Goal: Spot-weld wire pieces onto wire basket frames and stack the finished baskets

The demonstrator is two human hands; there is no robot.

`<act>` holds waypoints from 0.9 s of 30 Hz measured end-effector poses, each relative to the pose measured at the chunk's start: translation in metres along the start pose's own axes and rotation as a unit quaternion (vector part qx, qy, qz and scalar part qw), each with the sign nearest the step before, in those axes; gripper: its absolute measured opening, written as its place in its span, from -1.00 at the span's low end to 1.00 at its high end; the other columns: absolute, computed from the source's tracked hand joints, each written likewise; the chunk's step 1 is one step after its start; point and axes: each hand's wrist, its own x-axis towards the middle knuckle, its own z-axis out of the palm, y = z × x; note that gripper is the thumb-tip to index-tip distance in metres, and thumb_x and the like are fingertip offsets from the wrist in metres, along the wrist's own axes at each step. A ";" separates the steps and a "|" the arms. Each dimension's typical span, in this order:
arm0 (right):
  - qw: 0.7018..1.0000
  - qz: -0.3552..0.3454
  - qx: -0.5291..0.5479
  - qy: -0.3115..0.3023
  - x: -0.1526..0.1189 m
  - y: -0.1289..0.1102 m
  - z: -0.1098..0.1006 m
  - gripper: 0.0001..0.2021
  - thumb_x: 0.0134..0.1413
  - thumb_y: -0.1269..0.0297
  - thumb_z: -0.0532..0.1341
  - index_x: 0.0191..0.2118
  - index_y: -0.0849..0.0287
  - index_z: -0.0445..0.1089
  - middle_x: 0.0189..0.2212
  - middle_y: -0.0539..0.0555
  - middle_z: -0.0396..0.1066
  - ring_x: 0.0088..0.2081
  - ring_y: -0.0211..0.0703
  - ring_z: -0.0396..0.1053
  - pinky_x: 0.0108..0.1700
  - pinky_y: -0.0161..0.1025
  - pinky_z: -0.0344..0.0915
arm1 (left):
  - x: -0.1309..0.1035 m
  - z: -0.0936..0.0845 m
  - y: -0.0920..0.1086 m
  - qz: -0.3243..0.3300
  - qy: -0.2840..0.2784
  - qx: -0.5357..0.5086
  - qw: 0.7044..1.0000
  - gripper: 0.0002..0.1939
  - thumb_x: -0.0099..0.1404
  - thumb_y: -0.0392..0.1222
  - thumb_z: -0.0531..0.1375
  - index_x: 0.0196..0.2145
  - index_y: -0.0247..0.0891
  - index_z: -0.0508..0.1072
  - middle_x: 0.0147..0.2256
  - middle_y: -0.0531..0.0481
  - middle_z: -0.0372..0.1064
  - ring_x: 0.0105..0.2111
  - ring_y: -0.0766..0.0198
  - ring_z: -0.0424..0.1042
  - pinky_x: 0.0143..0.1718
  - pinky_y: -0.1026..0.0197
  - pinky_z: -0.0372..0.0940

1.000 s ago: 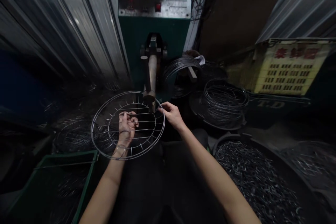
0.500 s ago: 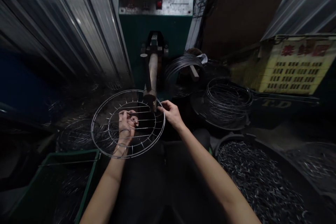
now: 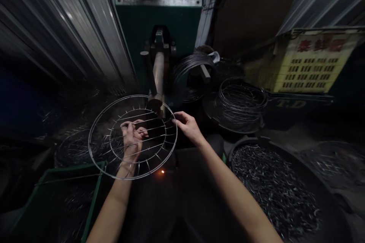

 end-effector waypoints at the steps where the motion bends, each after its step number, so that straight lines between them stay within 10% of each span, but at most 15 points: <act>1: 1.000 0.000 -0.001 -0.002 0.000 0.000 0.000 -0.68 -0.12 0.04 0.32 -0.25 0.12 0.44 -0.31 0.03 0.48 -0.25 -0.14 0.40 -0.14 -0.17 0.33 | -0.002 0.000 -0.001 0.010 0.011 -0.001 1.000 -0.66 0.22 0.05 0.17 -0.24 -0.08 0.05 -0.27 0.08 0.38 -0.59 0.40 0.39 -0.61 0.34 0.31; 27: 0.999 -0.010 0.039 0.001 0.046 0.005 0.024 -0.71 -0.17 0.04 0.31 -0.40 0.16 0.40 -0.49 -0.02 0.42 -0.43 -0.23 0.34 -0.36 -0.28 0.29 | 0.024 -0.003 -0.005 0.053 0.039 0.009 0.998 -0.74 0.30 -0.01 0.08 -0.23 -0.09 0.01 -0.23 0.05 0.32 -0.57 0.41 0.41 -0.56 0.32 0.33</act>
